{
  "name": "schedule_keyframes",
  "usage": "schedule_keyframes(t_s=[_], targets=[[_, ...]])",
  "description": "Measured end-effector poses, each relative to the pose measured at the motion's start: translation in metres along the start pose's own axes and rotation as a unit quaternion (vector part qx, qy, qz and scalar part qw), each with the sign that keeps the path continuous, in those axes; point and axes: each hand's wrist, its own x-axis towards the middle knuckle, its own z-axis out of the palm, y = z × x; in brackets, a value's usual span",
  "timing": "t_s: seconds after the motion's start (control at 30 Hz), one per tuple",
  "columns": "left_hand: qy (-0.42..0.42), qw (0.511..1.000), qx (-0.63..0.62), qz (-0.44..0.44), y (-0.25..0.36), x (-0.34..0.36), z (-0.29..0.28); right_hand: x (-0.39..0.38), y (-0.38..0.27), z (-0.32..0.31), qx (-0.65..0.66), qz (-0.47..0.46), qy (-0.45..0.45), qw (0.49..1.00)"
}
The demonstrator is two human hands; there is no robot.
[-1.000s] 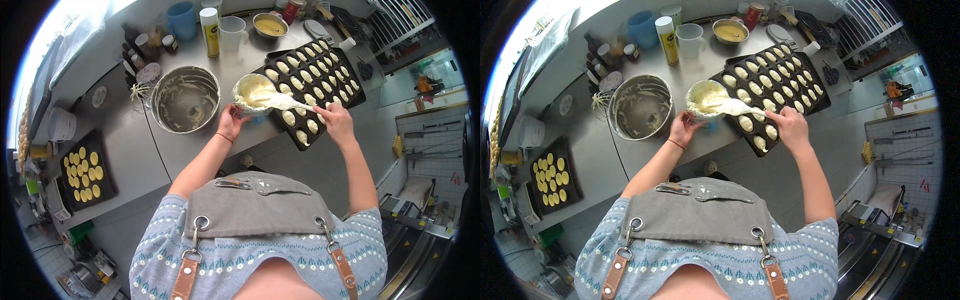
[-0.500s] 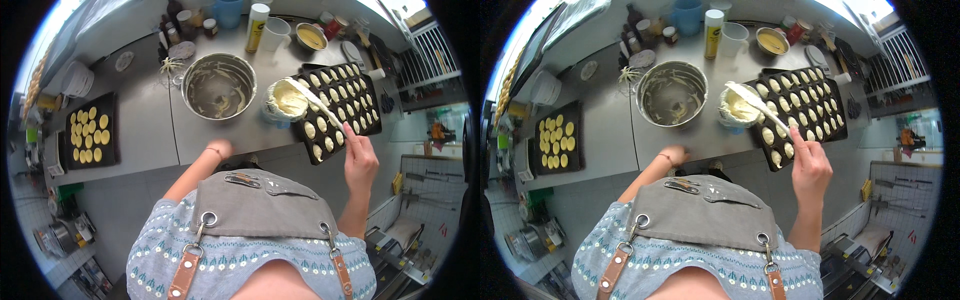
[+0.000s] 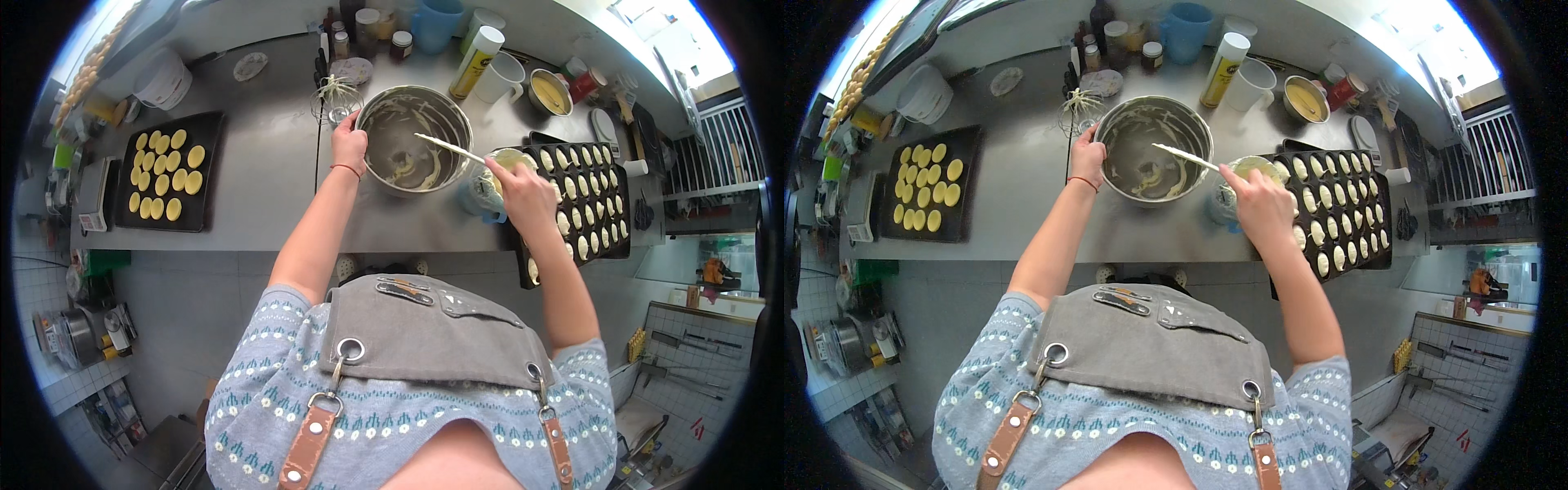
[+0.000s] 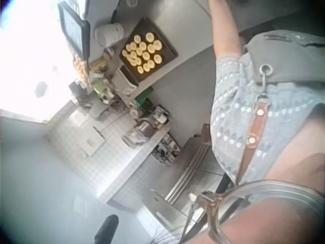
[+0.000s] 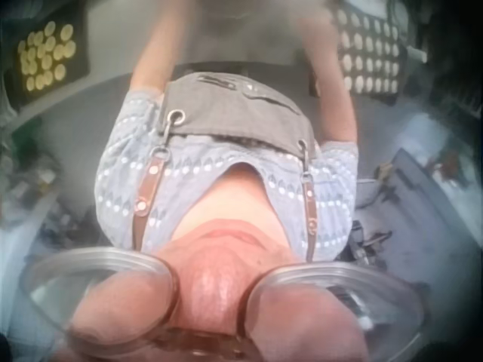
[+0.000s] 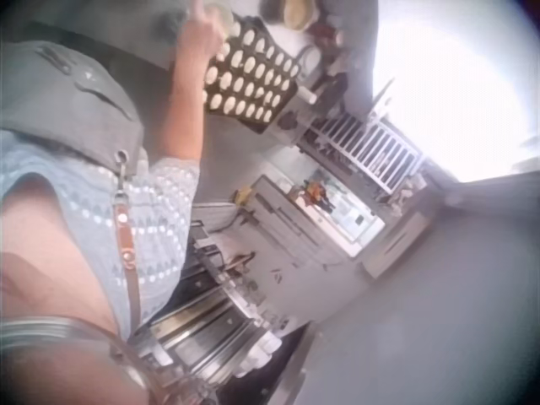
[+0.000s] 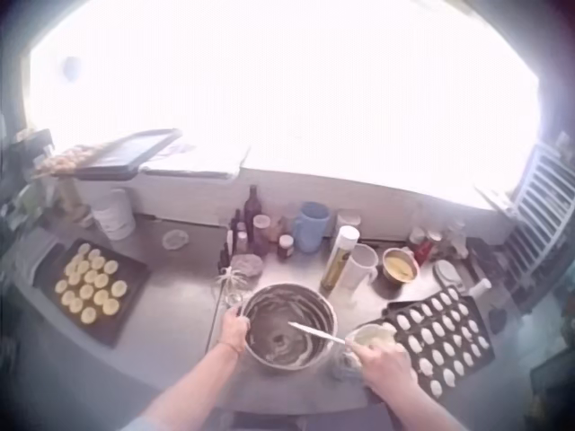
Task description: The person mixes batter in a bowl and then transfers it into a pastry bag to pipe onto a baking tray.
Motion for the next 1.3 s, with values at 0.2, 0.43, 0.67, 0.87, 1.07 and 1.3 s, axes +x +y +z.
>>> schedule_keyframes(t_s=[0.2,0.43,0.67,0.87,1.07,1.3], targets=[[-0.103,0.986,0.132,0.002,0.062,-0.022,0.012,0.080,-0.016,0.020,-0.134,-0.228,0.114,0.958],[-0.139,0.970,0.197,0.017,0.073,-0.016,0.006,0.096,-0.031,0.075,-0.151,-0.201,0.029,0.968],[-0.135,0.957,0.218,0.137,0.048,-0.055,0.014,0.014,-0.082,0.118,0.071,0.026,-0.291,0.954],[-0.181,0.928,0.265,0.188,0.037,-0.099,0.016,-0.033,-0.116,0.144,0.285,0.167,-0.322,0.887],[-0.177,0.958,0.176,0.143,0.029,-0.103,0.007,-0.038,-0.115,0.155,0.709,0.329,-0.395,0.483],[-0.053,0.993,0.049,0.091,0.030,-0.078,-0.011,-0.074,-0.063,0.056,0.726,0.353,-0.222,0.546]])
